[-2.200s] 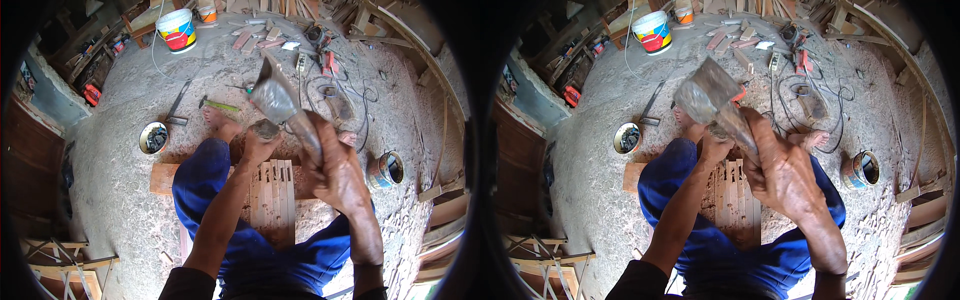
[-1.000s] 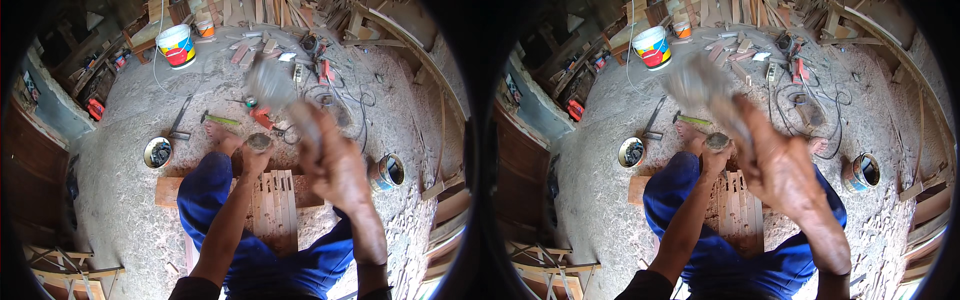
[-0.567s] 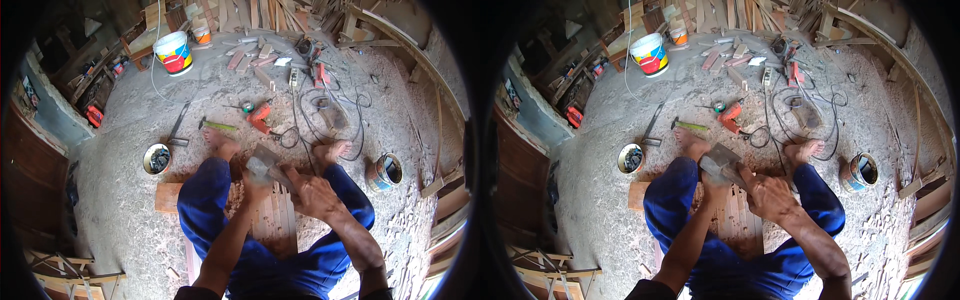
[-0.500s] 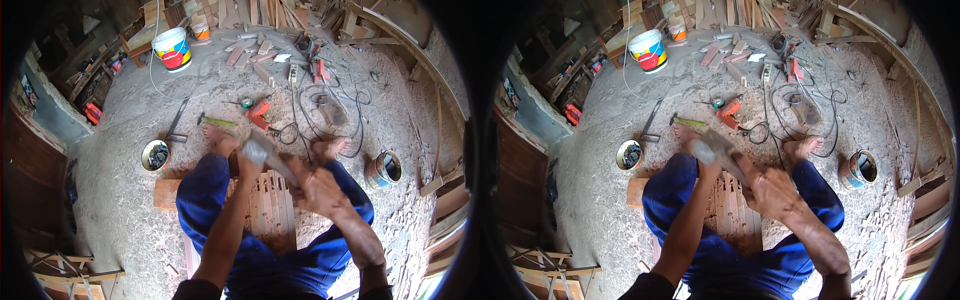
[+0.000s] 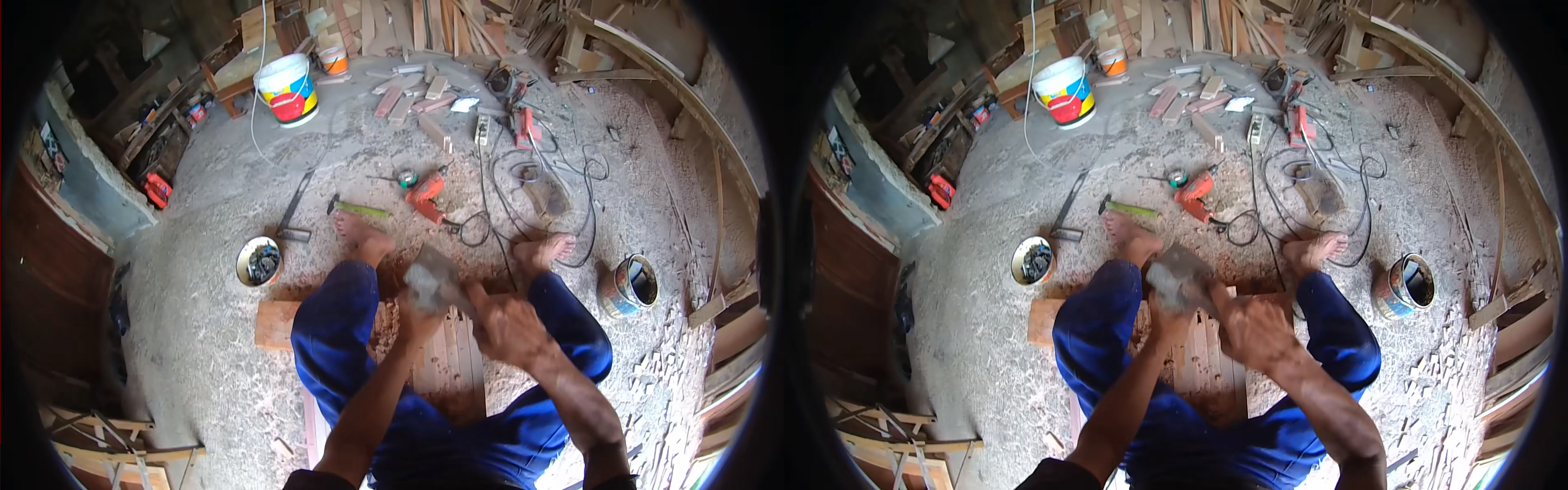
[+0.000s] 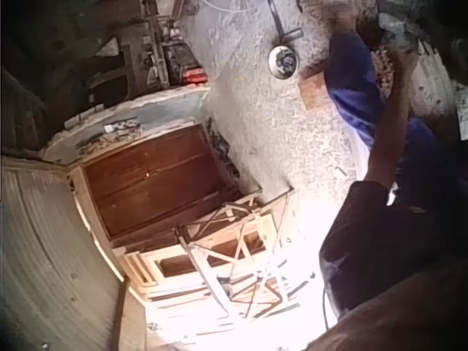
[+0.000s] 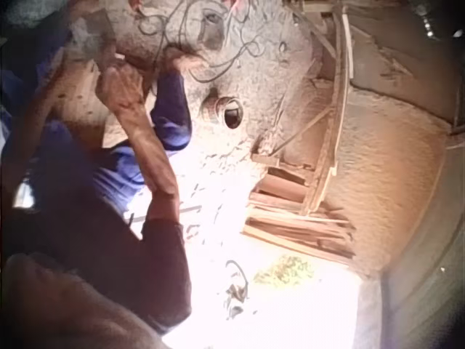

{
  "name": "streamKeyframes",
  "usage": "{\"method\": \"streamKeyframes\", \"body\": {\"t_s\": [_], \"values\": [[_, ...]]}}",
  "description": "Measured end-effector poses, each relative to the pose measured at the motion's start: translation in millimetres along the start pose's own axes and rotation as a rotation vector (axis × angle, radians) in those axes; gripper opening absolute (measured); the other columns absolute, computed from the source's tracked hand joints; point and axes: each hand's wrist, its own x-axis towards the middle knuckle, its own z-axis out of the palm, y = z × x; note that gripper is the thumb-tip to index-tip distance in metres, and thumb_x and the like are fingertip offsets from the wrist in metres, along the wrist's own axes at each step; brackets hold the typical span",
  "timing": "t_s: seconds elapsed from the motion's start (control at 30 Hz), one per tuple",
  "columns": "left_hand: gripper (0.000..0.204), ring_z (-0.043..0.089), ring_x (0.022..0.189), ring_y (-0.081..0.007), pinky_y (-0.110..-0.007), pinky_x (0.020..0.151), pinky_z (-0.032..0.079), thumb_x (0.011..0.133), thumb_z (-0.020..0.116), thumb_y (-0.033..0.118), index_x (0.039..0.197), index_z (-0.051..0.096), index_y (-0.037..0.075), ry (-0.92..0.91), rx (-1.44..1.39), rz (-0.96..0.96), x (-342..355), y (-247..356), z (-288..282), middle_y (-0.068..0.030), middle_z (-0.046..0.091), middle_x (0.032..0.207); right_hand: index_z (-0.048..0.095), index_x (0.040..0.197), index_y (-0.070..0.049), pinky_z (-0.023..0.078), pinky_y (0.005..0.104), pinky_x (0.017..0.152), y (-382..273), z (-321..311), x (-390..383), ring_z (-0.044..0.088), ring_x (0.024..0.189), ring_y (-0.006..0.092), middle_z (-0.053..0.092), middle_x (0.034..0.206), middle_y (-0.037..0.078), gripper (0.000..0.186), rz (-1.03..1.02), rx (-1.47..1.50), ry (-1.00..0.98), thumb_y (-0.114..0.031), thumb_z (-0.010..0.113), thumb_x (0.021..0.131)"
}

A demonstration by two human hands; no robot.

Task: The person uses a hammer and a chisel to carve rectangular mortise holes into a piece of wood. The person holds the chisel with their left hand and strikes it with the hammer in their right hand, moving the chisel along the wood to create multiple parallel indentations.

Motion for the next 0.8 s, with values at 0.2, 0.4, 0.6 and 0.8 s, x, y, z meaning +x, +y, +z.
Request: {"method": "streamKeyframes", "body": {"t_s": [0.2,0.4,0.6,0.8], "values": [[0.025,0.066,0.079,-0.0166,-0.032,0.075,0.054,0.076,0.083,0.005,0.093,0.065,0.0,0.126,-0.18,-0.215,40.8,-93.8,-58.5,-0.0065,0.07,0.089,0.041,0.142,-0.007,0.052,0.0387,0.054,-62.3,-67.7,15.8,0.064,0.059,0.0274,0.063,0.071,0.012,0.07,-0.172,0.328,0.474,0.001,0.065,0.077],[0.026,0.066,0.08,-0.0137,-0.031,0.075,0.053,0.076,0.082,0.004,0.096,0.066,0.0,0.058,0.106,-0.236,28.4,-13.9,-5.1,-0.0056,0.071,0.09,0.043,0.139,0.001,0.053,0.0396,0.046,-6.4,-13.7,33.4,0.067,0.056,0.0255,0.067,0.076,0.015,0.059,-0.038,0.265,0.413,-0.001,0.064,0.083],[0.029,0.067,0.087,-0.0177,-0.034,0.077,0.056,0.077,0.076,0.001,0.104,0.065,0.001,0.178,-0.734,-0.527,-24.5,-21.0,6.2,-0.0076,0.07,0.099,0.036,0.144,-0.006,0.056,0.0535,0.072,10.6,12.3,-19.3,0.069,0.071,0.0444,0.069,0.081,0.025,0.076,-0.011,0.189,0.043,-0.004,0.065,0.074],[0.015,0.061,0.078,-0.0198,-0.035,0.066,0.05,0.081,0.069,0.003,0.094,0.061,0.004,-0.135,0.409,-0.077,56.1,-161.7,-43.1,-0.0049,0.064,0.091,0.041,0.136,-0.004,0.056,0.052,0.071,-19.5,-17.7,63.8,0.067,0.076,0.0466,0.068,0.083,0.025,0.063,-0.012,0.115,0.07,-0.005,0.065,0.078]]}}
